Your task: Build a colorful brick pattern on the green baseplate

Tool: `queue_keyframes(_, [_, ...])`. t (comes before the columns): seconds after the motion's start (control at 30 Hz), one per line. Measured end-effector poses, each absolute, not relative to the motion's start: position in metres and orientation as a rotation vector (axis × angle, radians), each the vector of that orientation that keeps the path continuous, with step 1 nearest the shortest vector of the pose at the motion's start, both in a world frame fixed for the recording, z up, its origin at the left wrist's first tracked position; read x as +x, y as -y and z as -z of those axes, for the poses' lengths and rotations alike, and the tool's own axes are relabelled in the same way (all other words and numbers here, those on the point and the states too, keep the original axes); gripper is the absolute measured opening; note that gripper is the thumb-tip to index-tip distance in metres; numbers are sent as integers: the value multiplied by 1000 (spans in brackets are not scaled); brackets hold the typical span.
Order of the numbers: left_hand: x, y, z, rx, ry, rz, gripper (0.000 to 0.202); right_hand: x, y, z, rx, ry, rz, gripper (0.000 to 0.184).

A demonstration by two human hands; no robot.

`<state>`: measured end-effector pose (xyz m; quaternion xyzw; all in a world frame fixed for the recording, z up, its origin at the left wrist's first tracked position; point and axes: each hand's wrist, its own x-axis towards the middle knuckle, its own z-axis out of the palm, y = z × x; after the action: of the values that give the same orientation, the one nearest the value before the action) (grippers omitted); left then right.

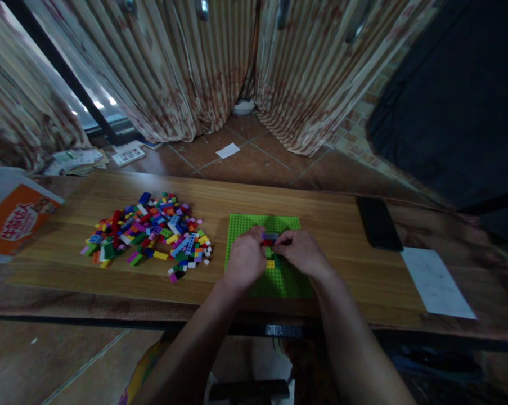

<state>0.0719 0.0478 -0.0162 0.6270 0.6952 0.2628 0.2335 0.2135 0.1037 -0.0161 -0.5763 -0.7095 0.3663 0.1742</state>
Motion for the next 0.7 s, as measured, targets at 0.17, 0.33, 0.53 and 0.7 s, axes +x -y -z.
queue_keyframes(0.17, [74,-51,13,1666,-1965,-638,38,211,-103,13,-1676,2020,-1062,5])
queue_keyframes(0.33, [77,-52,13,1681,-2001,-618,36,209,-103,11,-1723,2044,-1045,6])
queue_keyframes(0.53, [79,-56,11,1708,-2046,-550,29,208,-105,15,-1747,2018,-1075,4])
queue_keyframes(0.7, [79,-57,10,1720,-2055,-522,27,208,-106,16,-1730,2046,-1048,4])
